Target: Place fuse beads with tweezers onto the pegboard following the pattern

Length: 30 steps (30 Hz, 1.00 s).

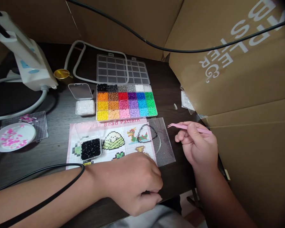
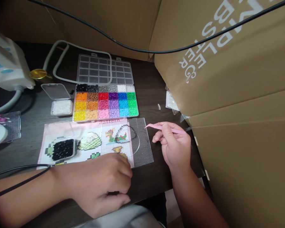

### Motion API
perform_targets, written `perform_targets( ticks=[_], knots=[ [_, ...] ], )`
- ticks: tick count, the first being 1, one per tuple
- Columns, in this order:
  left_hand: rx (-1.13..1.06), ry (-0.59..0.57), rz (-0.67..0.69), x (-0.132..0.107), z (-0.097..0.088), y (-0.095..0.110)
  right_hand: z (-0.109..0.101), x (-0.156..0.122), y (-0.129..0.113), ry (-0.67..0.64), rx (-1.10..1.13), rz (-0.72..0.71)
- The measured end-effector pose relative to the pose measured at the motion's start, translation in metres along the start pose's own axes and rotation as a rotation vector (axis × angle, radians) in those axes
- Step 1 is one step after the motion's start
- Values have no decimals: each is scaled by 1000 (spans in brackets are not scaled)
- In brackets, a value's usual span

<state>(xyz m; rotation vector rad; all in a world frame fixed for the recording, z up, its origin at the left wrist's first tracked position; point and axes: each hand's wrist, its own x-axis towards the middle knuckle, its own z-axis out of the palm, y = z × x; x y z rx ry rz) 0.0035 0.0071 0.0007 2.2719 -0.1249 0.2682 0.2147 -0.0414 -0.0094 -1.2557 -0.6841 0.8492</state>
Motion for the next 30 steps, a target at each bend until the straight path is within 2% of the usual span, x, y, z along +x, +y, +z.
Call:
perform_targets(
  ticks=[30],
  knots=[
    [30, 11, 18, -1, 3, 0, 0, 0, 5, 38, -142, -48]
  ],
)
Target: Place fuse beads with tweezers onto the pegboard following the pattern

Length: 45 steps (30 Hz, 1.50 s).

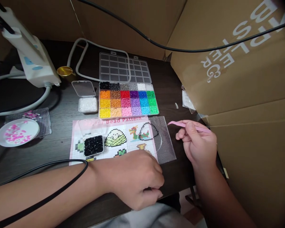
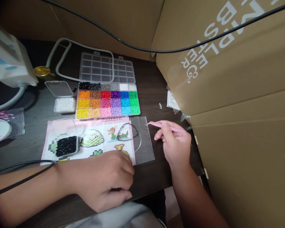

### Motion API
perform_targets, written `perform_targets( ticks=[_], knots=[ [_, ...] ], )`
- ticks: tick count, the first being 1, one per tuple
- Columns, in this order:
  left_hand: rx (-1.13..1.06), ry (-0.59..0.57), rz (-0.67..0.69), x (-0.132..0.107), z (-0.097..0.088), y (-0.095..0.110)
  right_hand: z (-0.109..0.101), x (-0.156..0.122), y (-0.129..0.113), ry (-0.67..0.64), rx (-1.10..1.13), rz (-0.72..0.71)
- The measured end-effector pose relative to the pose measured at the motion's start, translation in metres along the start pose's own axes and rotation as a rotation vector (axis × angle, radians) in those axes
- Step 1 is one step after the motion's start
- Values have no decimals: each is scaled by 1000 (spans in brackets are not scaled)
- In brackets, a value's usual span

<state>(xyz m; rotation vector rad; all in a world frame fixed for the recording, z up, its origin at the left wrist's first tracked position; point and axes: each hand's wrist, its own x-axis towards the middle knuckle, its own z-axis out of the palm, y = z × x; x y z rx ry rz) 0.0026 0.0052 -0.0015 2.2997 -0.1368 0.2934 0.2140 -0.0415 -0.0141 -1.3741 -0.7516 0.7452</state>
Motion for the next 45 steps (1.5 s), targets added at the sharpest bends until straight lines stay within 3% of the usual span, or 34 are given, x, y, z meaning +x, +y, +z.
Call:
perform_targets(
  ticks=[45],
  knots=[
    [27, 21, -19, -2, 5, -1, 5, -1, 0, 73, 39, -32]
  ],
)
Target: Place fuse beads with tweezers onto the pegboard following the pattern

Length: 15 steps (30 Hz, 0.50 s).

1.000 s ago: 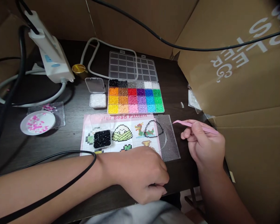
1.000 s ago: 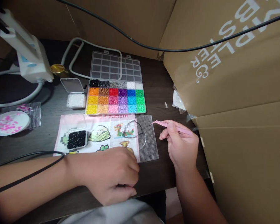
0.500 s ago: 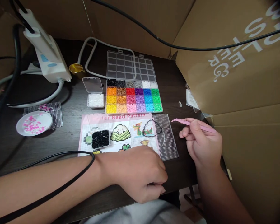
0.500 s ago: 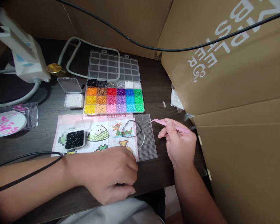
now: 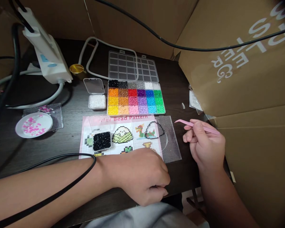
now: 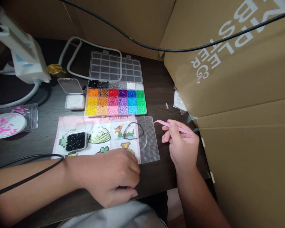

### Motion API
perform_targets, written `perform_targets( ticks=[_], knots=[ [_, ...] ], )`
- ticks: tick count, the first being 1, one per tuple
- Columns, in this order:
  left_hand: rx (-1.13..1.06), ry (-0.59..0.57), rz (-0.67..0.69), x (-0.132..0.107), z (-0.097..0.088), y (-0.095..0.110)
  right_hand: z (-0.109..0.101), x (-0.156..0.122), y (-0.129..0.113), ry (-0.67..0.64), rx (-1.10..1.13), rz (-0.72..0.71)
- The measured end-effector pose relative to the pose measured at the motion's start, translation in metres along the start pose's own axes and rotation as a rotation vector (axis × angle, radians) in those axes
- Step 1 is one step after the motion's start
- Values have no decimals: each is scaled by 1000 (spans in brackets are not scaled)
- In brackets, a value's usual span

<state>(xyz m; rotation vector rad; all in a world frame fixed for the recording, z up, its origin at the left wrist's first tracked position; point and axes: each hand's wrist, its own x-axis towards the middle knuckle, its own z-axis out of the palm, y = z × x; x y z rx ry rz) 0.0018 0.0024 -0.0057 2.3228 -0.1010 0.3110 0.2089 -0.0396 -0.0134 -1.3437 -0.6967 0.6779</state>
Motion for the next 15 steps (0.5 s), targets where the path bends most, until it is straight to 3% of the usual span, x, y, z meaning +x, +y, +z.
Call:
perform_targets(
  ticks=[15],
  knots=[
    [-13, 9, 13, 0, -2, 0, -2, 0, 1, -15, -22, -38]
  ],
)
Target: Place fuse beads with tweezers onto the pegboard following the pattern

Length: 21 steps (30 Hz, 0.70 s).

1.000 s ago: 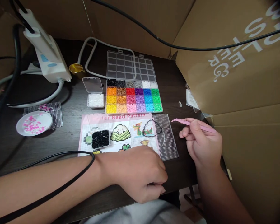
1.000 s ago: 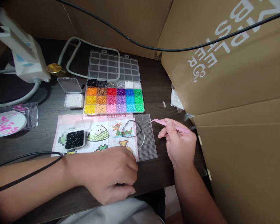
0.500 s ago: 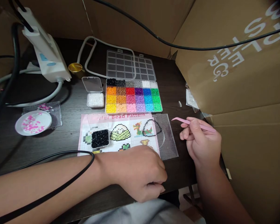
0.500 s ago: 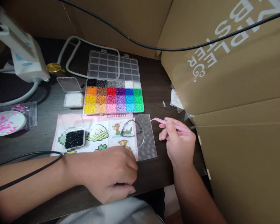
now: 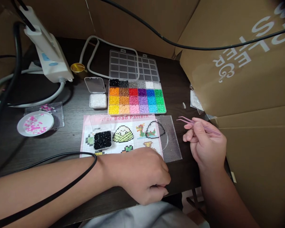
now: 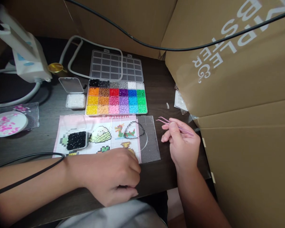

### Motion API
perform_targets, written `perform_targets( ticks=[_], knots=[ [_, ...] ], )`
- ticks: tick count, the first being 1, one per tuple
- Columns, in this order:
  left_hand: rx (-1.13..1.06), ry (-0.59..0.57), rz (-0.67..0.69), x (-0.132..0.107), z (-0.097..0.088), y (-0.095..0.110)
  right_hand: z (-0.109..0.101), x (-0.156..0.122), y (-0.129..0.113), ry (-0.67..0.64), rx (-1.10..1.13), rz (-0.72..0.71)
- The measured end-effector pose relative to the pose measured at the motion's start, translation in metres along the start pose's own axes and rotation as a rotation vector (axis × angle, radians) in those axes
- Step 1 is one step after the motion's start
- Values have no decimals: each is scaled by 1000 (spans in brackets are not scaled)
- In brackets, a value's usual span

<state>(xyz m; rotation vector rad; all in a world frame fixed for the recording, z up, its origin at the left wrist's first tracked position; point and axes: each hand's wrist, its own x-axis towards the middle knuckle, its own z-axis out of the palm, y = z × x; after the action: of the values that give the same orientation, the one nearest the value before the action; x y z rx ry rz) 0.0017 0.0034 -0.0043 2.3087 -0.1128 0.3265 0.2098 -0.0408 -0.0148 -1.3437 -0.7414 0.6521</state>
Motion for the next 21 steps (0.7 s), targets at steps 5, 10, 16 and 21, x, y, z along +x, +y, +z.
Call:
perform_targets(
  ticks=[5, 10, 16, 21],
  knots=[
    [-7, 13, 5, 0, 0, 0, 0, 0, 0, 3, -5, 16],
    [-11, 18, 13, -1, 1, -1, 0, 0, 0, -9, -8, -5],
    [12, -12, -10, -1, 1, 0, 0, 0, 1, -4, -5, -2],
    [7, -10, -7, 0, 1, 0, -1, 0, -1, 3, 11, 14]
  ],
)
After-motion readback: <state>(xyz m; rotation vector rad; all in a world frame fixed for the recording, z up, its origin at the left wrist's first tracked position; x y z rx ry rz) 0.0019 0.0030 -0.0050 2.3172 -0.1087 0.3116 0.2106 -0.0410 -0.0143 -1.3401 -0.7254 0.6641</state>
